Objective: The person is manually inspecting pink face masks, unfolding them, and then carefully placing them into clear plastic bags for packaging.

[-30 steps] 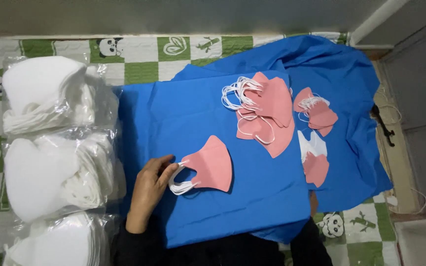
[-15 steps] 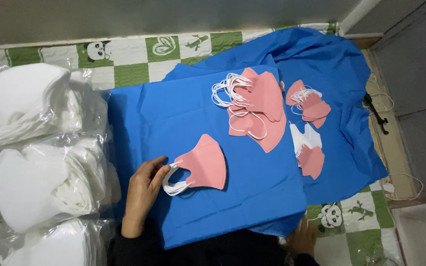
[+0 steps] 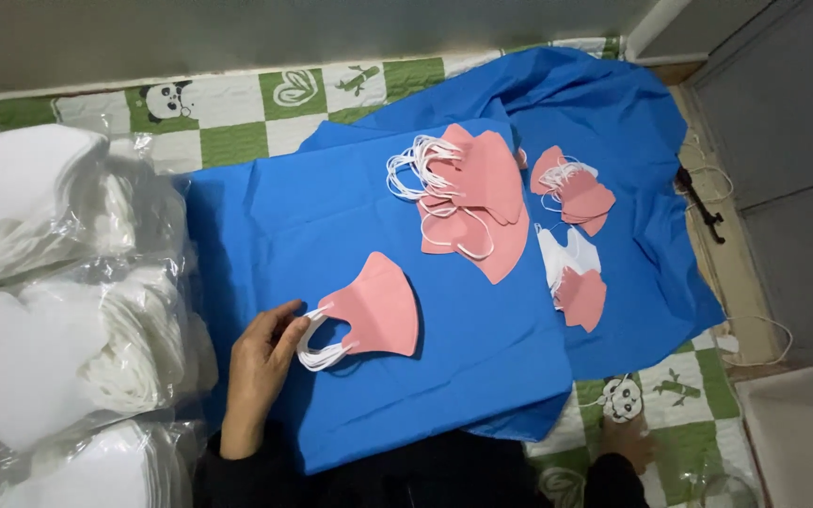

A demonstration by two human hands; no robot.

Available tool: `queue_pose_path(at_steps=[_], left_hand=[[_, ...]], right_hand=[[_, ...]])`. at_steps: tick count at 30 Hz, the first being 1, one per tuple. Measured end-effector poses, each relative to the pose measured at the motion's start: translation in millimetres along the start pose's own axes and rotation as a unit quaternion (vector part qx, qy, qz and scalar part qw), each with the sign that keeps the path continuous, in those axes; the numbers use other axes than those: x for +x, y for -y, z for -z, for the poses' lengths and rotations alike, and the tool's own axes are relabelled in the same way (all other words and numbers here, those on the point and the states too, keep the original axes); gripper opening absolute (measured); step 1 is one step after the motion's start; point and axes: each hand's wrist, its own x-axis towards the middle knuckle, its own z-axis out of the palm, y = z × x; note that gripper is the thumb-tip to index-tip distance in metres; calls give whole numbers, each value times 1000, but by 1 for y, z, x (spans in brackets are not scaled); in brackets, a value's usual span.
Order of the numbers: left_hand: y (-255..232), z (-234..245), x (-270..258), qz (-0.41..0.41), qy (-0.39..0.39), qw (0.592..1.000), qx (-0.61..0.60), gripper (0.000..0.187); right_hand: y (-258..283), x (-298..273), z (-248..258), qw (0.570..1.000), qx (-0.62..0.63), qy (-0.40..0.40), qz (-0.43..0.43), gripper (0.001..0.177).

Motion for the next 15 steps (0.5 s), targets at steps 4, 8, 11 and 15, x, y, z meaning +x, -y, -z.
queue_pose_path(at_steps=[4, 8, 11, 15], left_hand=[[-3, 1, -1, -3, 5, 1000, -3, 40], [0, 1, 0, 21, 6, 1000, 1, 43], [5, 4, -1, 11, -2, 1000, -1, 44], [-16, 11, -10, -57, -66, 996, -2, 36]], right_hand=[[-62, 58, -50, 979, 21, -48, 195, 70], [-47, 74, -11, 993, -60, -38, 94, 38], [-25, 108, 18, 959, 7, -235, 158, 26], [109, -18, 180, 778, 315, -314, 444, 22]])
